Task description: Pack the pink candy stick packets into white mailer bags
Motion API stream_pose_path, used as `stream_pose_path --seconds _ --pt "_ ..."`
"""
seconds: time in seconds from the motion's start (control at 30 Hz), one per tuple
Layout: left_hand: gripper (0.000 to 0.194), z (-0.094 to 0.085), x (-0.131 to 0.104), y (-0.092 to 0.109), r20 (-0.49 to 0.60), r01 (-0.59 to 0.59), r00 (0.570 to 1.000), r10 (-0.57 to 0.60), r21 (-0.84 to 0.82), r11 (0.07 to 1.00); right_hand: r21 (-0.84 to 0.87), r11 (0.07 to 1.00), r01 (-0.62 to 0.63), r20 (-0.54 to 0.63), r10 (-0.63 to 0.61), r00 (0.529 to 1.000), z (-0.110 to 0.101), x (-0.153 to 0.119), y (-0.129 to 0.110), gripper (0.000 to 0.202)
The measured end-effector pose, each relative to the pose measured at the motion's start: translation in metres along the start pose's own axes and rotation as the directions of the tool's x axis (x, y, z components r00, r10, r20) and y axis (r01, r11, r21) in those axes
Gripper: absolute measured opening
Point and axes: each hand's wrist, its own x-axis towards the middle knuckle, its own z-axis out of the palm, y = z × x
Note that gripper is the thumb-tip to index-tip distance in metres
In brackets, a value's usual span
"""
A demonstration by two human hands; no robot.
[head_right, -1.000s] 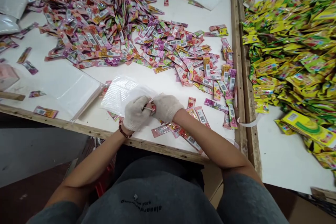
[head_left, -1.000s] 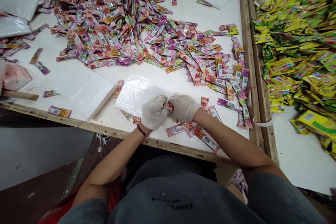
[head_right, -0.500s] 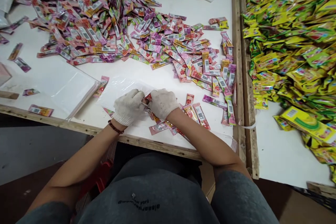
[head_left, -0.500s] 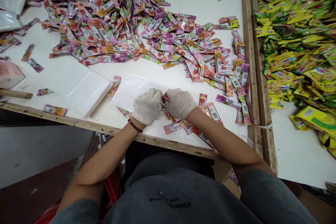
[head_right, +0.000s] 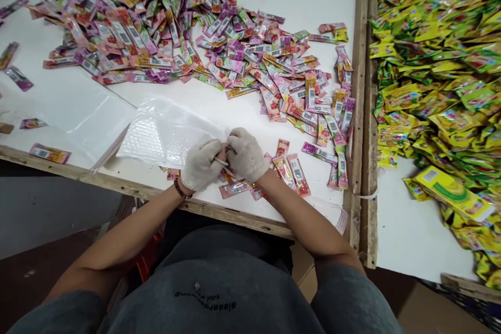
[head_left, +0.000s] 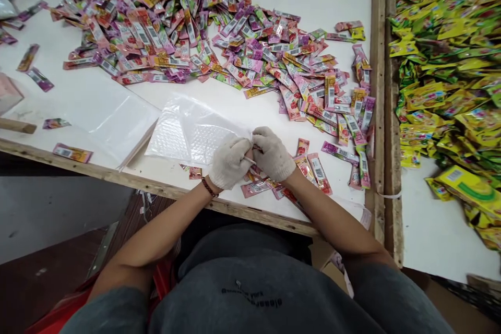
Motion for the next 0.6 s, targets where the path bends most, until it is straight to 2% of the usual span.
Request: stream_pose_path --seconds 0.1,0.17,0.27,0.33,0.37,0.43,0.47,0.53,0.57,0.6 --pt "0.026 0.002 0.003 0.0 -0.018 0.084 0.996 -0.085 -0.031 0.996 0.142 0.989 -0.026 0.022 0.023 0.999 -0.003 0.013 0.017 0.017" --pt "0.026 0.001 0.005 -0.004 -0.004 0.142 0.99 -0.143 -0.068 0.987 0.179 0.982 -0.059 -0.025 0.065 0.998 -0.014 0.016 0.034 0.026" --pt "0.025 -0.002 0.008 -0.012 0.022 0.204 0.979 -0.204 -0.219 0.954 0.011 0.982 -0.189 -0.165 0.188 0.968 -0.027 0.013 0.056 0.027" --pt "0.025 -0.005 0.011 -0.014 0.012 0.271 0.957 -0.29 -0.395 0.878 -0.087 0.974 -0.207 -0.145 0.193 0.97 -0.03 0.01 0.058 0.021" --pt "0.024 -0.007 0.014 -0.014 0.006 0.308 0.936 -0.351 -0.495 0.813 -0.071 0.979 -0.191 -0.098 0.184 0.978 -0.031 0.01 0.054 0.016" --pt "0.022 -0.013 0.024 -0.009 -0.003 0.353 0.875 -0.484 -0.682 0.641 0.126 0.973 -0.195 0.013 0.195 0.981 -0.032 0.011 0.039 0.01" --pt "0.022 -0.017 0.031 -0.006 0.001 0.355 0.842 -0.54 -0.755 0.552 0.283 0.928 -0.243 0.066 0.234 0.97 -0.034 0.013 0.029 0.012" --pt "0.025 -0.029 0.047 0.001 0.02 0.341 0.789 -0.614 -0.845 0.412 0.562 0.741 -0.368 0.166 0.335 0.927 -0.046 0.021 0.01 0.019" --pt "0.028 -0.037 0.056 0.004 0.02 0.332 0.772 -0.635 -0.865 0.377 0.645 0.645 -0.41 0.205 0.371 0.906 -0.054 0.027 0.001 0.022" --pt "0.03 -0.046 0.065 0.007 -0.003 0.318 0.764 -0.645 -0.869 0.38 0.691 0.578 -0.434 0.233 0.391 0.891 -0.065 0.035 -0.006 0.024"
